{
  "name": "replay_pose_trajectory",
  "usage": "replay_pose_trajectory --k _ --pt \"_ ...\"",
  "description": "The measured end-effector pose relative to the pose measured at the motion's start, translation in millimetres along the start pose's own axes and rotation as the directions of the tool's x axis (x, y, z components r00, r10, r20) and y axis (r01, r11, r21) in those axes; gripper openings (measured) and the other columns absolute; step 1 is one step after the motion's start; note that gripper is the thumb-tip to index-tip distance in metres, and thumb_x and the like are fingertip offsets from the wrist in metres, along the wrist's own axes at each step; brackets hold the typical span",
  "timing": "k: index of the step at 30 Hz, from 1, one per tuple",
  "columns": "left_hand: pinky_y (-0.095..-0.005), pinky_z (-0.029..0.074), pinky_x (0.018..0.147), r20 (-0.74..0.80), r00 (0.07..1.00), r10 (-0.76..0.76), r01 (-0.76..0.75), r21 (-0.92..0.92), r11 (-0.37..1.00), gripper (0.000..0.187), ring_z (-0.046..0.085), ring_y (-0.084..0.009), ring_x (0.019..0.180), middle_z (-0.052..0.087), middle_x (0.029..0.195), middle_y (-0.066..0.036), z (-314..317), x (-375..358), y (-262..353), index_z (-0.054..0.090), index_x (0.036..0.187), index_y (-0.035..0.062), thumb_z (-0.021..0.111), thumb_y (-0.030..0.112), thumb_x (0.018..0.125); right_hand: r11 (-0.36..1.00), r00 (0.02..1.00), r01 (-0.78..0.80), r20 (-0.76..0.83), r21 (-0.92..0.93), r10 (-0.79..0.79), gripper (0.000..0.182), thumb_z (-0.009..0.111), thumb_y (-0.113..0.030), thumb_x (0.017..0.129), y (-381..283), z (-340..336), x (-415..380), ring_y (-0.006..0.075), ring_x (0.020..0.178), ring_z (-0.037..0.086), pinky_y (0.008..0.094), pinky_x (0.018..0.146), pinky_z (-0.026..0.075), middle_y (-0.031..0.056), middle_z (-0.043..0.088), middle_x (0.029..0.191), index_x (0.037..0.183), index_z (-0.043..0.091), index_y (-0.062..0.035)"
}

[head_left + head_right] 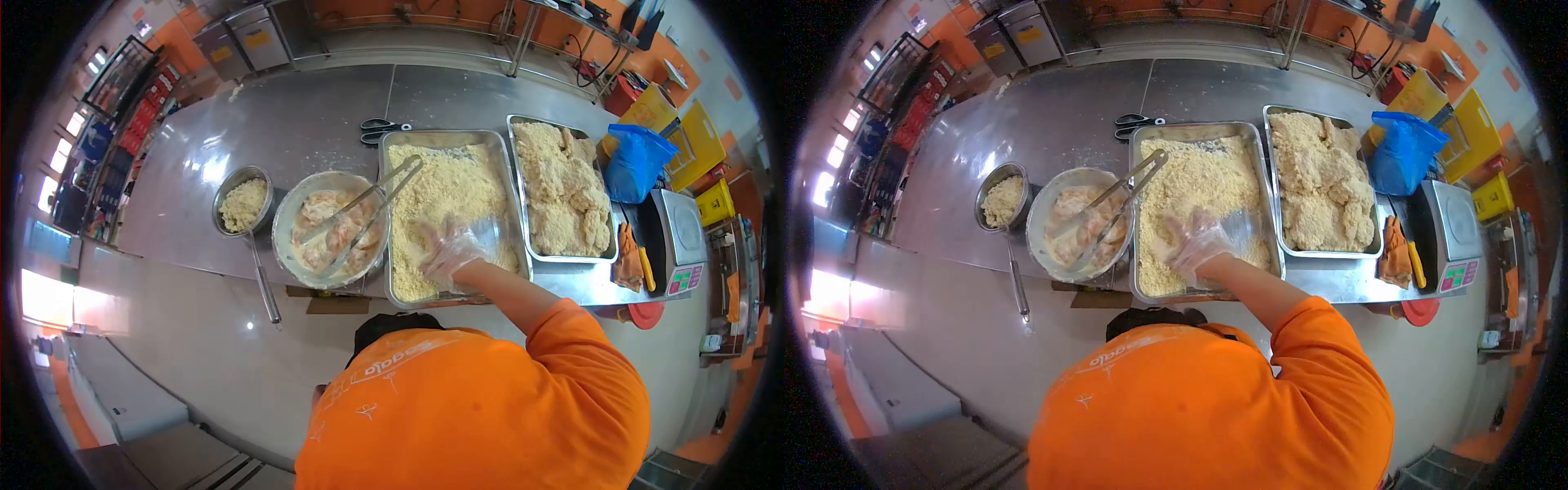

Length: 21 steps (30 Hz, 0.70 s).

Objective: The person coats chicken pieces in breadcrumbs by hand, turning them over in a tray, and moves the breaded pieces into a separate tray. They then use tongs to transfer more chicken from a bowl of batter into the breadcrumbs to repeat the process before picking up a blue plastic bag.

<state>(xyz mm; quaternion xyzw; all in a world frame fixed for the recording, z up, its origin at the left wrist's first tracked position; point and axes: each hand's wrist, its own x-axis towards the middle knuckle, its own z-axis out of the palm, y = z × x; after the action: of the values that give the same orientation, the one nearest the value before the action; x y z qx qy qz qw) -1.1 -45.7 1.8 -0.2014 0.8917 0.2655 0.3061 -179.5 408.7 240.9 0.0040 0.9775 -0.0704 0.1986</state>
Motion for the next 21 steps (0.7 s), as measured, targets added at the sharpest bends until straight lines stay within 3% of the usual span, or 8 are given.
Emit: replay_pose_trajectory --k 6,9,10,11,13,14,16,21 --pt "-0.0394 0.043 0.071 0.019 0.999 -0.044 0.045 -0.051 0.998 0.041 0.055 -0.0359 0.083 0.058 0.084 -0.022 13 -11 -10 0.054 0.089 -0.0039 0.047 0.036 0.082 0.934 0.934 0.356 -0.043 0.010 -0.356 0.053 0.050 -0.033 0.075 36 20 32 0.0265 0.118 0.031 0.0367 0.096 0.030 0.0195 0.033 0.124 0.123 0.036 -0.0173" --pt "-0.0391 0.044 0.070 -0.086 0.996 0.014 -0.025 -0.128 0.992 0.041 0.055 -0.0358 0.083 0.058 0.085 -0.023 16 -7 1 0.054 0.088 -0.0048 0.049 0.035 0.081 0.874 0.969 0.228 0.015 -0.430 -0.245 0.038 0.048 -0.018 0.078 29 -1 37 0.0210 0.110 0.039 0.0316 0.094 0.033 0.0148 0.043 0.117 0.115 0.043 -0.0137" --pt "-0.0390 0.044 0.070 -0.124 0.992 0.034 -0.053 -0.151 0.987 0.040 0.055 -0.0357 0.083 0.058 0.085 -0.023 19 -8 5 0.054 0.088 -0.0053 0.049 0.034 0.081 0.868 0.870 0.446 -0.334 0.221 -0.362 0.033 0.048 -0.019 0.079 63 31 67 0.0212 0.099 0.045 0.0327 0.086 0.037 0.0120 0.047 0.109 0.110 0.045 -0.0087" --pt "-0.0390 0.044 0.070 -0.133 0.989 0.060 -0.082 -0.170 0.982 0.040 0.056 -0.0357 0.083 0.058 0.085 -0.023 21 -11 9 0.054 0.088 -0.0055 0.049 0.033 0.081 0.707 0.919 0.374 -0.343 0.601 -0.195 0.031 0.047 -0.020 0.080 69 16 70 0.0206 0.094 0.048 0.0326 0.083 0.040 0.0108 0.049 0.106 0.109 0.046 -0.0065" --pt "-0.0390 0.044 0.070 -0.148 0.983 0.112 -0.140 -0.193 0.971 0.038 0.056 -0.0356 0.082 0.058 0.084 -0.023 19 -23 19 0.054 0.087 -0.0057 0.050 0.032 0.081 0.338 0.989 -0.049 0.000 0.940 0.145 0.029 0.041 -0.021 0.085 46 -67 46 0.0188 0.090 0.052 0.0311 0.079 0.042 0.0102 0.053 0.102 0.109 0.047 -0.0048" --pt "-0.0394 0.044 0.070 -0.130 0.990 0.058 -0.081 -0.177 0.981 0.036 0.056 -0.0355 0.081 0.058 0.082 -0.022 17 -31 25 0.054 0.086 -0.0047 0.051 0.031 0.080 0.934 0.992 0.088 -0.112 0.347 -0.051 0.031 0.039 -0.020 0.085 70 -63 76 0.0192 0.092 0.052 0.0307 0.079 0.043 0.0115 0.053 0.103 0.111 0.046 -0.0043" --pt "-0.0396 0.044 0.070 -0.097 0.995 0.012 -0.025 -0.141 0.990 0.036 0.056 -0.0353 0.081 0.059 0.081 -0.021 34 -21 -1 0.054 0.086 -0.0042 0.051 0.031 0.080 0.844 0.960 0.252 0.015 -0.474 -0.278 0.033 0.037 -0.020 0.085 88 -78 109 0.0207 0.094 0.053 0.0305 0.079 0.043 0.0129 0.054 0.105 0.113 0.045 -0.0032" --pt "-0.0393 0.044 0.071 -0.100 0.985 -0.141 0.121 -0.178 0.977 0.039 0.056 -0.0345 0.082 0.059 0.083 -0.021 23 -45 6 0.054 0.089 -0.0045 0.051 0.033 0.079 0.976 0.992 0.120 -0.010 -0.180 -0.124 0.036 0.037 -0.023 0.083 63 -75 128 0.0271 0.095 0.054 0.0337 0.083 0.042 0.0167 0.053 0.107 0.109 0.047 -0.0007"
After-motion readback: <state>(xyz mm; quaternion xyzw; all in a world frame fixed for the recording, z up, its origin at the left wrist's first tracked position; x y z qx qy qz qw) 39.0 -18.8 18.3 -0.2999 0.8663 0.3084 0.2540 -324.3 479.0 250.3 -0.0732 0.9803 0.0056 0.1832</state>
